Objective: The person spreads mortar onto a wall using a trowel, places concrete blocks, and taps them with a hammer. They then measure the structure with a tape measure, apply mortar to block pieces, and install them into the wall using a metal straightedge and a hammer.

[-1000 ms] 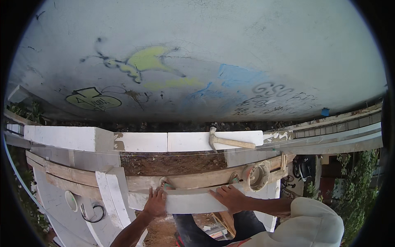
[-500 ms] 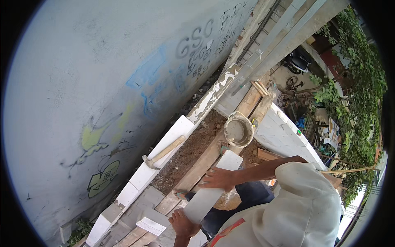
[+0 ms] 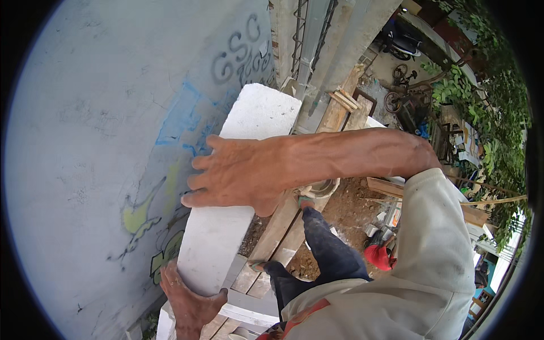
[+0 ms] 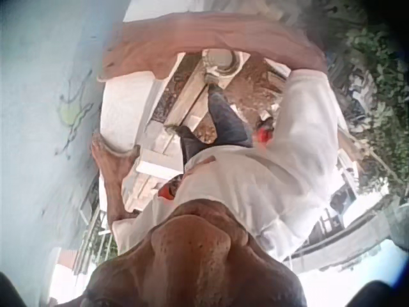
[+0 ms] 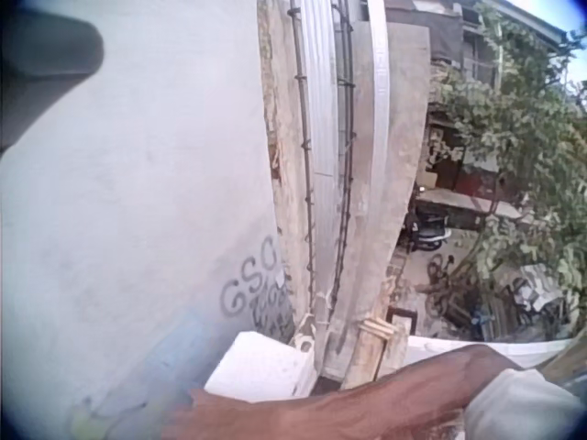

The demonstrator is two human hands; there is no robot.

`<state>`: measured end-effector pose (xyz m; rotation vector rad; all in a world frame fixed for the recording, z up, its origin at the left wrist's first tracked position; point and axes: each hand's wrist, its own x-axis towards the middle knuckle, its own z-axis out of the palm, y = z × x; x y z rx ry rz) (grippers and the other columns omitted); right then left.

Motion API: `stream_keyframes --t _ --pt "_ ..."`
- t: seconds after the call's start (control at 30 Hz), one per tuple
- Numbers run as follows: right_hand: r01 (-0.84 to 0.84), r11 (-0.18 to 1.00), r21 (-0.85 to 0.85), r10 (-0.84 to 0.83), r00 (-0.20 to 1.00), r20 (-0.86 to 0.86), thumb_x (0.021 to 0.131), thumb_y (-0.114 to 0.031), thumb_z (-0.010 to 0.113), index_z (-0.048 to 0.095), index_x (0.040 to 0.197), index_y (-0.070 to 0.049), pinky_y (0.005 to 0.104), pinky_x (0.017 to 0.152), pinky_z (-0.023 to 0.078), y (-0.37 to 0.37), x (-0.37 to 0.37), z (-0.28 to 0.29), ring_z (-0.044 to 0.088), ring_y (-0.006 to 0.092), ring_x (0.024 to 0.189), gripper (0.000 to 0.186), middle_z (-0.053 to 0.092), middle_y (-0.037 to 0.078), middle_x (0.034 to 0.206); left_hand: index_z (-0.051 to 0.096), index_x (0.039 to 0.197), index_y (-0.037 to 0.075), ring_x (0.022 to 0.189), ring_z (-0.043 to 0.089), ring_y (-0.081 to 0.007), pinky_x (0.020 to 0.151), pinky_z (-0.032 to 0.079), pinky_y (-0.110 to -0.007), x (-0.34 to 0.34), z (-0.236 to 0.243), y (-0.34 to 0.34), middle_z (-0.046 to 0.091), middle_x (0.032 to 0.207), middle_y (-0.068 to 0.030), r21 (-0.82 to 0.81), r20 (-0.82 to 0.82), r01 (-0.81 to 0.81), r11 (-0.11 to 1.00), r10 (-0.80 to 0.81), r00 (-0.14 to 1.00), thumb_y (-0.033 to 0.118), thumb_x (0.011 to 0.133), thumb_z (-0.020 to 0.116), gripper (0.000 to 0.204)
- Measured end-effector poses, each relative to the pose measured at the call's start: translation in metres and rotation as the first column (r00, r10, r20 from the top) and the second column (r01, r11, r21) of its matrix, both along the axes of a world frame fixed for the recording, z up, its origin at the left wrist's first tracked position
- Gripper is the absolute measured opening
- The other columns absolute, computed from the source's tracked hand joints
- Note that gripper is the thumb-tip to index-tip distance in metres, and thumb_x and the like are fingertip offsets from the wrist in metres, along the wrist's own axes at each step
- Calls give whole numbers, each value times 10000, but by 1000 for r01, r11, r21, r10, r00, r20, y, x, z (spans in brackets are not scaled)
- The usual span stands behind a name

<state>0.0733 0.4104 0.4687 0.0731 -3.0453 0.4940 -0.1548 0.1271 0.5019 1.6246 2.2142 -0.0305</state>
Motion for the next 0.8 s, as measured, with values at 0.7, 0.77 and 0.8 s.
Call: stream_keyframes --t 0.7,0.77,0.8 --pt "328 898 294 -398 891 220 550 62 826 490 1588 -148 462 1158 402 233 32 -170 553 297 1375 1112 593 28 1491 509 1388 -73 1281 563 -420 1083 476 -547 9 -231 308 572 1320 -217 113 47 137 984 -143 989 308 532 981 1049" --pt "290 897 335 -383 887 256 542 69 829 497 1581 -142 454 1167 404 235 26 -176 547 302 1386 1111 583 30 1506 515 1372 -79 1266 570 -425 1075 487 -539 12 -244 301 577 1306 -225 127 79 116 985 -127 989 306 530 984 1038" --pt "282 900 332 -374 891 257 542 69 829 497 1581 -142 454 1167 404 234 23 -178 547 302 1386 1111 583 30 1506 521 1356 -85 1252 578 -431 1067 498 -531 11 -246 299 582 1293 -233 156 102 103 982 -119 988 305 529 988 1027"
